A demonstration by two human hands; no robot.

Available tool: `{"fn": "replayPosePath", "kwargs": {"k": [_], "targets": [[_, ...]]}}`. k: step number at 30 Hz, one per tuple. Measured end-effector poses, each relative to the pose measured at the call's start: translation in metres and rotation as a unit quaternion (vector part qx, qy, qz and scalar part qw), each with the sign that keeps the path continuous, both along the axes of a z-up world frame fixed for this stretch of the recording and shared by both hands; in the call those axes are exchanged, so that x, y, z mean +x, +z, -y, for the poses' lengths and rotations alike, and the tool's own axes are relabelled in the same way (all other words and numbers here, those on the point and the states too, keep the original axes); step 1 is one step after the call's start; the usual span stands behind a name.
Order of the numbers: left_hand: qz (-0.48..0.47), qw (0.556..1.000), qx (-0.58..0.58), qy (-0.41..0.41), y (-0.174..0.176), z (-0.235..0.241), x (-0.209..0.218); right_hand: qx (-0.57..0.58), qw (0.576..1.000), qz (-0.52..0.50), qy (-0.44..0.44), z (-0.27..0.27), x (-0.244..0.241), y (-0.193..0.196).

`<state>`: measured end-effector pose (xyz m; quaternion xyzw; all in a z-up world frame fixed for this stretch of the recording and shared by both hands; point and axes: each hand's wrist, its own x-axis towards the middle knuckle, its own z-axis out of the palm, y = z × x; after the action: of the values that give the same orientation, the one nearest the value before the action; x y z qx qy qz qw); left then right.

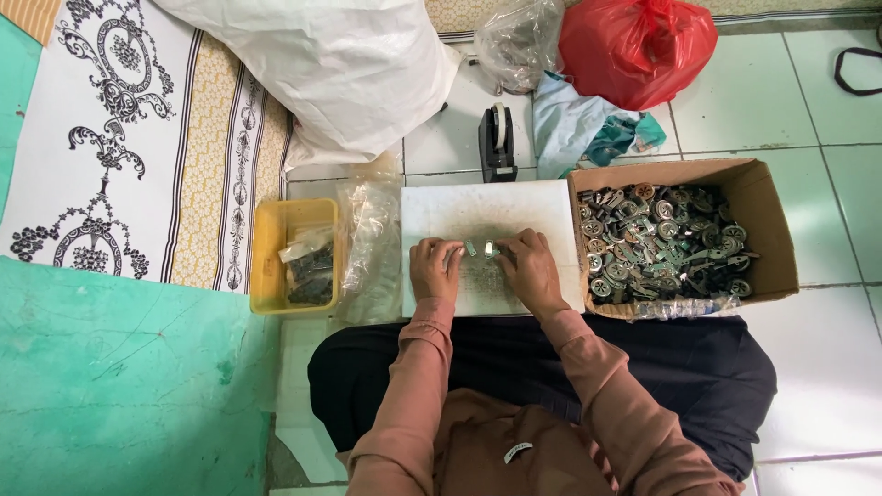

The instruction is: Sorting small metal fasteners from a cardboard box and packaging them into small plastic bags on a tiled floor.

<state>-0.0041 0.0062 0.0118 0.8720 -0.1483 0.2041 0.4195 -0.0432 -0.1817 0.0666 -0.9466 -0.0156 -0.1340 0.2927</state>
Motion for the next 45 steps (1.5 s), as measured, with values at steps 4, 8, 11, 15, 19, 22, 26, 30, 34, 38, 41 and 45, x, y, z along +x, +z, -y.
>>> {"fn": "replayPosePath", "kwargs": {"k": [4,8,11,15,19,22,26,30,34,38,41,45], "targets": [[-0.008,0.999,0.041,0.000,0.004,0.003,-0.002,0.001,1.000,-0.023,0.011,0.001,0.000,0.006],[-0.013,0.994,0.104,-0.024,0.006,0.008,-0.003,-0.062,0.995,-0.061,0.046,0.006,0.008,0.013],[-0.024,0.993,0.117,-0.019,-0.007,0.007,-0.001,-0.045,0.991,-0.112,0.060,0.010,0.014,0.005],[-0.051,0.988,0.144,0.011,-0.003,0.008,-0.003,0.052,0.973,-0.215,0.059,0.014,0.011,0.001],[-0.047,0.983,0.175,0.014,-0.011,0.009,-0.001,0.054,0.972,-0.226,0.038,0.013,0.008,0.015],[-0.046,0.982,0.181,0.009,-0.013,0.007,-0.003,-0.006,0.985,-0.171,-0.018,0.014,0.012,0.004],[-0.058,0.982,0.182,-0.006,-0.004,0.007,0.000,0.029,0.987,-0.156,-0.002,0.009,0.008,0.023],[-0.035,0.991,0.126,-0.019,0.010,0.007,-0.004,0.123,0.984,-0.131,-0.006,0.032,-0.007,0.029],[0.005,0.993,0.116,0.012,0.026,0.027,-0.014,0.119,0.985,-0.116,-0.043,0.111,-0.033,0.027],[0.090,0.990,0.074,-0.080,0.053,0.089,-0.023,0.064,0.977,-0.136,-0.155,0.211,-0.064,-0.010],[0.121,0.972,0.050,-0.197,0.059,0.157,-0.023,0.046,0.965,-0.124,-0.228,0.267,-0.082,-0.037],[0.009,0.927,0.070,-0.368,0.038,0.244,-0.035,0.026,0.940,-0.143,-0.310,0.307,-0.092,-0.104]]}}
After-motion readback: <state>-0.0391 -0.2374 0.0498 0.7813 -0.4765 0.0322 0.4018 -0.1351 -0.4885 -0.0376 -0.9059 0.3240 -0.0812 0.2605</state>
